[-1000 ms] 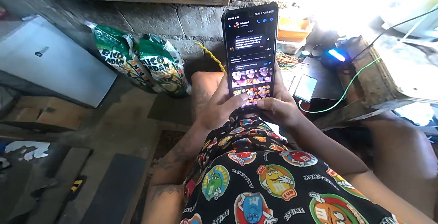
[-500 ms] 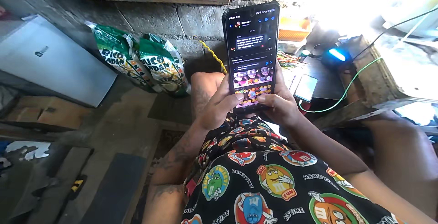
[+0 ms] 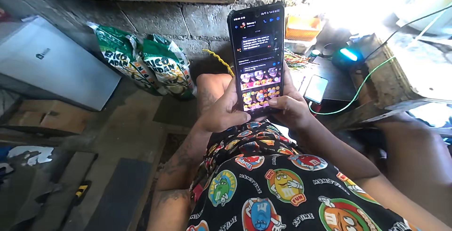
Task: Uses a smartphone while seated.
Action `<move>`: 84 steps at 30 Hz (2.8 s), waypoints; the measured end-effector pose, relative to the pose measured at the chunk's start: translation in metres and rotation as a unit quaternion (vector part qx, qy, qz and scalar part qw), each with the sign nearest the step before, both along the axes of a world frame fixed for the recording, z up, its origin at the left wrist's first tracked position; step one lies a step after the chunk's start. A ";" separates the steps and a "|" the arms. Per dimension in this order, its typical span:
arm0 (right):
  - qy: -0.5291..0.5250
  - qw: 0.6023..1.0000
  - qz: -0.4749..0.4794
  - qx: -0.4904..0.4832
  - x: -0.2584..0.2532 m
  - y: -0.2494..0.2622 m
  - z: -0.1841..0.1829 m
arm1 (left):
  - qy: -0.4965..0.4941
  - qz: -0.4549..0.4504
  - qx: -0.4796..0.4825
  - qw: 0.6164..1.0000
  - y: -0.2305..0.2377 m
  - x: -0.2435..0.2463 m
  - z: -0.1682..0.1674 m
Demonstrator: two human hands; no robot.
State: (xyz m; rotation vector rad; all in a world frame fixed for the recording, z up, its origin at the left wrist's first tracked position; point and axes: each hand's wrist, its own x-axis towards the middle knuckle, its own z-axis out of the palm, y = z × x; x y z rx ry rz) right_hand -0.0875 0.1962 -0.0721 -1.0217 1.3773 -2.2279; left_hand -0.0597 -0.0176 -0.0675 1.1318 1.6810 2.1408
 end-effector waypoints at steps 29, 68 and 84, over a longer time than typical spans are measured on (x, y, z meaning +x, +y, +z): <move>0.011 0.996 0.090 -0.022 -0.003 0.006 0.002 | -0.006 0.000 0.056 0.998 0.002 0.000 -0.001; 0.018 1.000 -0.018 0.014 -0.001 -0.003 0.005 | -0.009 0.038 0.067 0.997 0.008 0.000 -0.001; -0.002 0.998 0.056 -0.033 -0.005 0.000 0.000 | -0.007 0.035 0.064 0.997 0.006 0.000 0.000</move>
